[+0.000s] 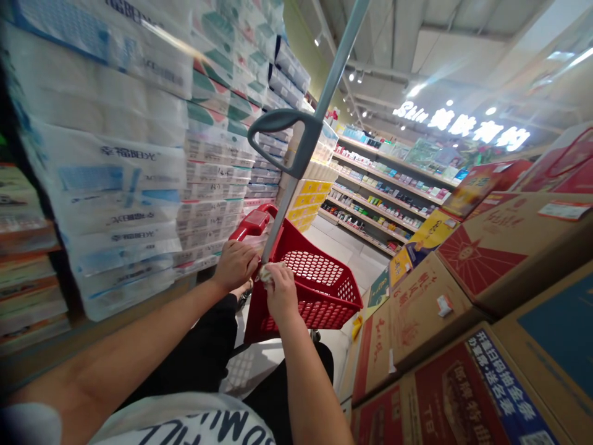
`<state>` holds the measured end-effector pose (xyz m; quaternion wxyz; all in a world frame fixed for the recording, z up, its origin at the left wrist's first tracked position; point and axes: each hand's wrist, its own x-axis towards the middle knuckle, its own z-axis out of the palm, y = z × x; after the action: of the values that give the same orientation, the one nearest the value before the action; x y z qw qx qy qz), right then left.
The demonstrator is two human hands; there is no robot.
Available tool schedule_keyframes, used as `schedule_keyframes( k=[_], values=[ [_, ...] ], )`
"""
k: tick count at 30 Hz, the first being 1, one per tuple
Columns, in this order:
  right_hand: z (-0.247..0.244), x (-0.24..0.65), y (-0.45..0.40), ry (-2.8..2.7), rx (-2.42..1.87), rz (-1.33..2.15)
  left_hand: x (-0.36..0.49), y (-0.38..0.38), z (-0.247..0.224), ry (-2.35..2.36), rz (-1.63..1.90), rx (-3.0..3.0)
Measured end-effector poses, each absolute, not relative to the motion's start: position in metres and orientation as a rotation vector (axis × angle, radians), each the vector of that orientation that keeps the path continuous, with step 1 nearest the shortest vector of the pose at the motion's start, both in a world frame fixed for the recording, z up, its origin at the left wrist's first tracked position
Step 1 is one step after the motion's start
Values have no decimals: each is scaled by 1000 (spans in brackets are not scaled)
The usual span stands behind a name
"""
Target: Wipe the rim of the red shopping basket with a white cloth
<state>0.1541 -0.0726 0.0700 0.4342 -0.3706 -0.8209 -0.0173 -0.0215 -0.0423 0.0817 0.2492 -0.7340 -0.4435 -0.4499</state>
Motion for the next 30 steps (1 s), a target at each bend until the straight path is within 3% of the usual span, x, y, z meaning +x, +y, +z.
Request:
schedule_keyframes(
  k=[12, 22, 30],
  values=[
    [46, 158, -76, -2024, -810, -475, -21, -43, 84, -1184, -1149, -2023],
    [17, 153, -72, -2115, -899, -488, -23, -38, 83, -1213, -1166, -2011],
    [23, 141, -73, -2068, -870, -464, -20, -35, 78, -1158, -1147, -2025]
  ],
)
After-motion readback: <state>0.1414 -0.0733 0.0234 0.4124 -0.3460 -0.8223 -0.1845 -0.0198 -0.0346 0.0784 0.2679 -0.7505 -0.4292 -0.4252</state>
